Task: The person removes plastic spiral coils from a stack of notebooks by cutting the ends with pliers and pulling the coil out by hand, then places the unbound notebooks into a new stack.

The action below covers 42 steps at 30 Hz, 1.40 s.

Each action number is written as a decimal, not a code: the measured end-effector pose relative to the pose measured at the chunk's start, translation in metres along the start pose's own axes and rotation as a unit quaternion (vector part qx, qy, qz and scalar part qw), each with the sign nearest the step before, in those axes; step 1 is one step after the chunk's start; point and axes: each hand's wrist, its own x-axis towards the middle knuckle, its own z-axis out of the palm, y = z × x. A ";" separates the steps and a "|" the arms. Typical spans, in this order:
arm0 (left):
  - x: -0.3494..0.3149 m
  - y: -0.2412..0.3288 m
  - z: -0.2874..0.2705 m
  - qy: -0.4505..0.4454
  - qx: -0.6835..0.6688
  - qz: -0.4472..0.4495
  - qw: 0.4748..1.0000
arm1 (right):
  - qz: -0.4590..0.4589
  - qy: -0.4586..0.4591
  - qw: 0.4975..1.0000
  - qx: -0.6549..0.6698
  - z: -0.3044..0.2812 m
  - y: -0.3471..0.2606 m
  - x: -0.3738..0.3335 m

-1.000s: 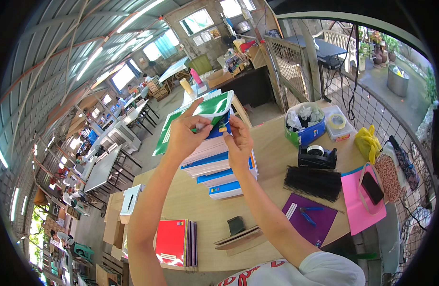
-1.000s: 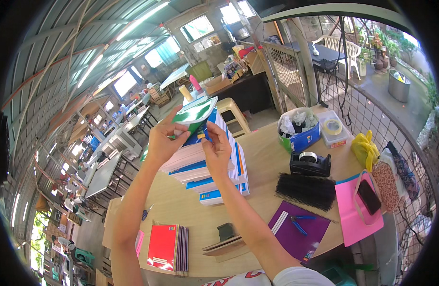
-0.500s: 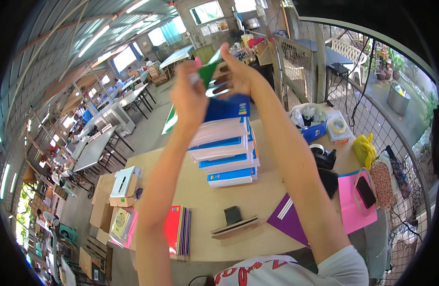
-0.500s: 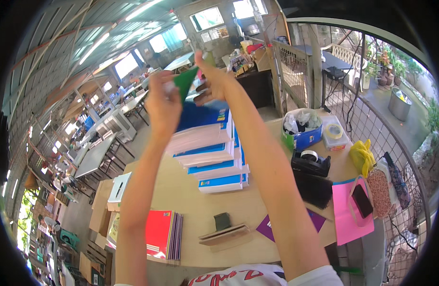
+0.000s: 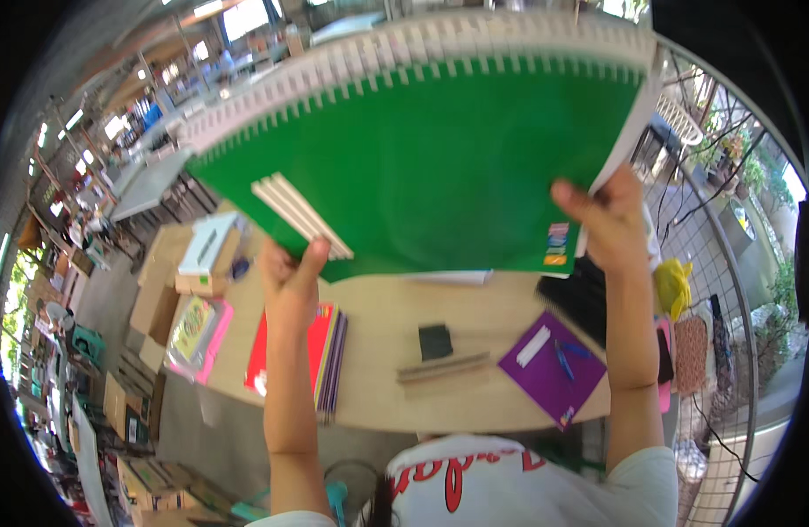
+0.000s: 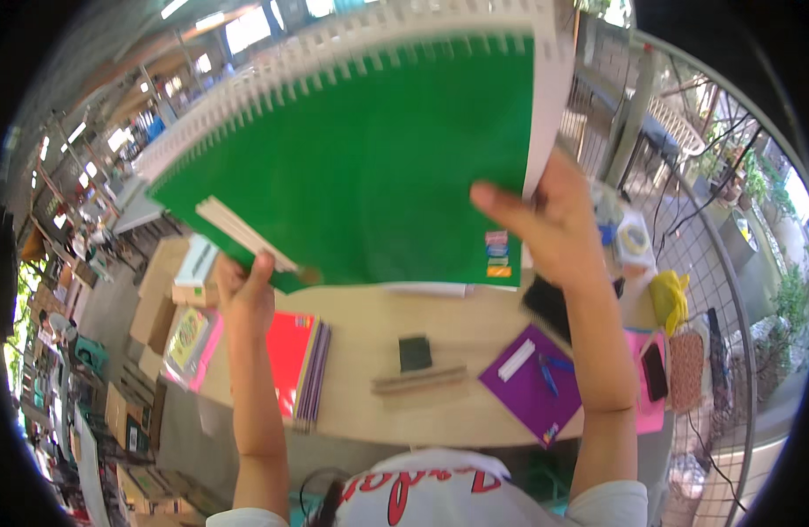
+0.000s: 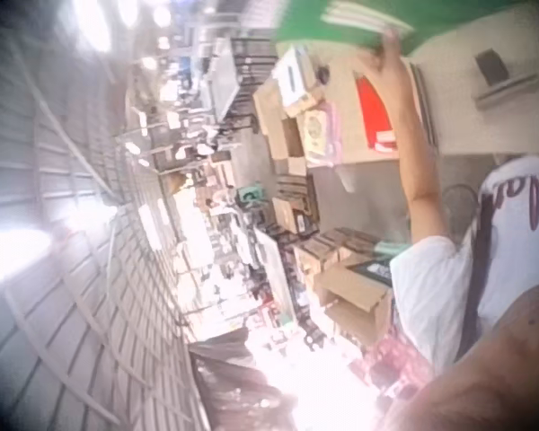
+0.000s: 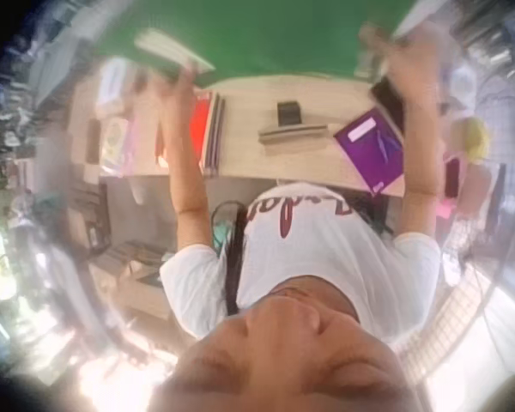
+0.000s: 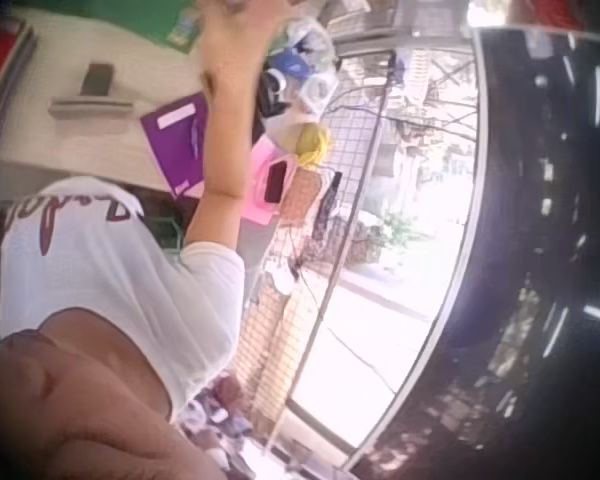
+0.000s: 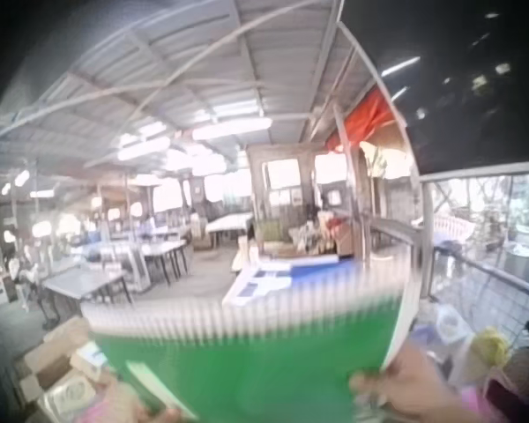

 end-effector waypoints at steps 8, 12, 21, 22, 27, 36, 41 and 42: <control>-0.216 -0.132 -0.116 0.145 0.005 -0.241 0.960 | 0.269 -0.134 0.954 0.025 0.103 0.141 -0.160; -0.255 -0.158 -0.146 0.171 -0.031 -0.233 0.957 | 0.210 -0.212 0.954 0.039 0.129 0.170 -0.176; -0.274 -0.177 -0.124 0.166 -0.028 -0.236 0.957 | 0.201 -0.233 0.951 -0.026 0.105 0.174 -0.183; -0.277 -0.182 -0.120 0.164 -0.030 -0.238 0.957 | 0.216 -0.225 0.950 -0.011 0.100 0.172 -0.183; -0.287 -0.215 -0.076 0.053 0.086 -0.245 0.964 | 0.261 -0.175 0.949 -0.031 0.030 0.227 -0.237; -0.258 -0.217 -0.045 0.010 0.060 -0.303 0.951 | 0.324 -0.007 0.945 0.034 0.043 0.266 -0.315; -0.258 -0.204 -0.061 -0.076 0.087 -0.292 0.949 | 0.315 -0.002 0.946 0.080 0.067 0.257 -0.331; -0.252 -0.190 -0.041 -0.042 0.184 -0.258 0.948 | 0.325 0.021 0.940 0.098 0.064 0.259 -0.325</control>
